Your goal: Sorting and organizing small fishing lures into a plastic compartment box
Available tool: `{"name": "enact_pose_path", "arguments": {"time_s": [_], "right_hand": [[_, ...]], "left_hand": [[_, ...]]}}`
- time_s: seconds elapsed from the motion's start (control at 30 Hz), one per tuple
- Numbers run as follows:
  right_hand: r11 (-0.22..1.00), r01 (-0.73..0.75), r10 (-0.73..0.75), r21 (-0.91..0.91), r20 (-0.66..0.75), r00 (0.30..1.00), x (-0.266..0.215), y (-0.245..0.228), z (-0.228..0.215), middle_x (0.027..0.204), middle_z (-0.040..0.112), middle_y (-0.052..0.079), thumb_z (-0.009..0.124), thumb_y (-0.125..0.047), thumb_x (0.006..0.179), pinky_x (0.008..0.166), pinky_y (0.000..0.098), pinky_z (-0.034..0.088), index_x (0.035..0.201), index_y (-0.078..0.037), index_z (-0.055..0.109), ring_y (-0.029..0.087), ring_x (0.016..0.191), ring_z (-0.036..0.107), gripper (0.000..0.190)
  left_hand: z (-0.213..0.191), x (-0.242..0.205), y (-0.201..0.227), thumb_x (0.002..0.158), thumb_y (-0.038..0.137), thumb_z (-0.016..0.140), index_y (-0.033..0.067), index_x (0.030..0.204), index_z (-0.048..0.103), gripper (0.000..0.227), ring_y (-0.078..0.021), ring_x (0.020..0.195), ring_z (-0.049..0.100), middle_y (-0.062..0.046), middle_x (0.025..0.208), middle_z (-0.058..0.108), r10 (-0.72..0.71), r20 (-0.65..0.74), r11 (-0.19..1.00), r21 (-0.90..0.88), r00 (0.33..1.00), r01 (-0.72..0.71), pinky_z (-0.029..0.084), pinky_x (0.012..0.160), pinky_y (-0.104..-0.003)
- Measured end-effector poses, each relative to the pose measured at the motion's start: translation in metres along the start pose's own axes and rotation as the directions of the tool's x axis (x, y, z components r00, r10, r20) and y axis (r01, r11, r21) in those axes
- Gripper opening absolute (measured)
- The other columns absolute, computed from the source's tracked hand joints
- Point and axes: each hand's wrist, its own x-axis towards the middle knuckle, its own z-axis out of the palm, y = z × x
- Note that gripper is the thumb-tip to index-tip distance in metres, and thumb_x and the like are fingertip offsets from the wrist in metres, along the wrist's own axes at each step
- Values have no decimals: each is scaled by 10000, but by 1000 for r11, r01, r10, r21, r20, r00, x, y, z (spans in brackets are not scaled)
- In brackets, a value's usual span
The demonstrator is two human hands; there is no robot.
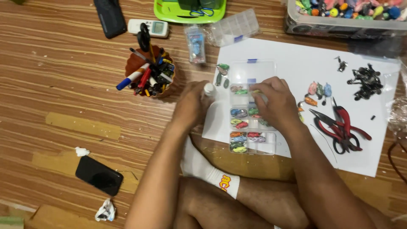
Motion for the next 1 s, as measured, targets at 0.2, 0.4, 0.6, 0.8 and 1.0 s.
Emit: {"name": "enact_pose_path", "arguments": {"time_s": [0.2, 0.4, 0.6, 0.8, 1.0], "right_hand": [[870, -31, 93, 492, -103, 990, -2, -58, 3, 1058, 731, 119, 813, -165, 927, 671, 299, 581, 1081, -110, 707, 235, 847, 725, 195], [677, -22, 197, 736, -152, 969, 0, -65, -2, 931, 667, 210, 660, -92, 1041, 650, 339, 587, 1075, -6, 526, 279, 746, 690, 163], [548, -151, 385, 822, -88, 919, -1, -65, -8, 793, 681, 117, 585, -73, 1081, 580, 180, 459, 1120, -52, 503, 95, 690, 634, 93], [504, -158, 353, 849, -35, 935, -1, -68, -2, 1019, 700, 200, 523, -87, 1066, 652, 216, 495, 1337, 30, 597, 127, 842, 621, 304], [140, -230, 457, 963, 143, 878, -3, -68, 11, 1160, 693, 178, 585, -115, 1009, 647, 176, 458, 1405, 39, 556, 123, 900, 634, 426]], "left_hand": [[13, 3, 24, 862, 336, 762, 17, 1157, 600, 463, -487, 1080, 666, -268, 1087, 680, 183, -55, 978, 114, 982, -176, 538, 942, -589], [20, -2, 49, 864, 393, 737, 150, 1168, 481, 465, -426, 1054, 691, -152, 1104, 653, 167, 50, 978, 121, 985, -172, 564, 891, -600], [20, -6, 42, 826, 238, 797, 125, 1240, 569, 487, -362, 1128, 667, -135, 1125, 681, 366, -72, 922, 164, 928, -351, 531, 897, -506], [18, -4, 41, 801, 315, 868, 157, 1172, 655, 457, -244, 1097, 676, -34, 1114, 696, 526, -337, 851, 214, 781, -480, 497, 868, -345], [11, -8, 49, 775, 224, 905, 142, 1166, 703, 448, -300, 1071, 706, -58, 1087, 686, 499, -412, 840, 14, 763, -542, 558, 923, -405]]}}
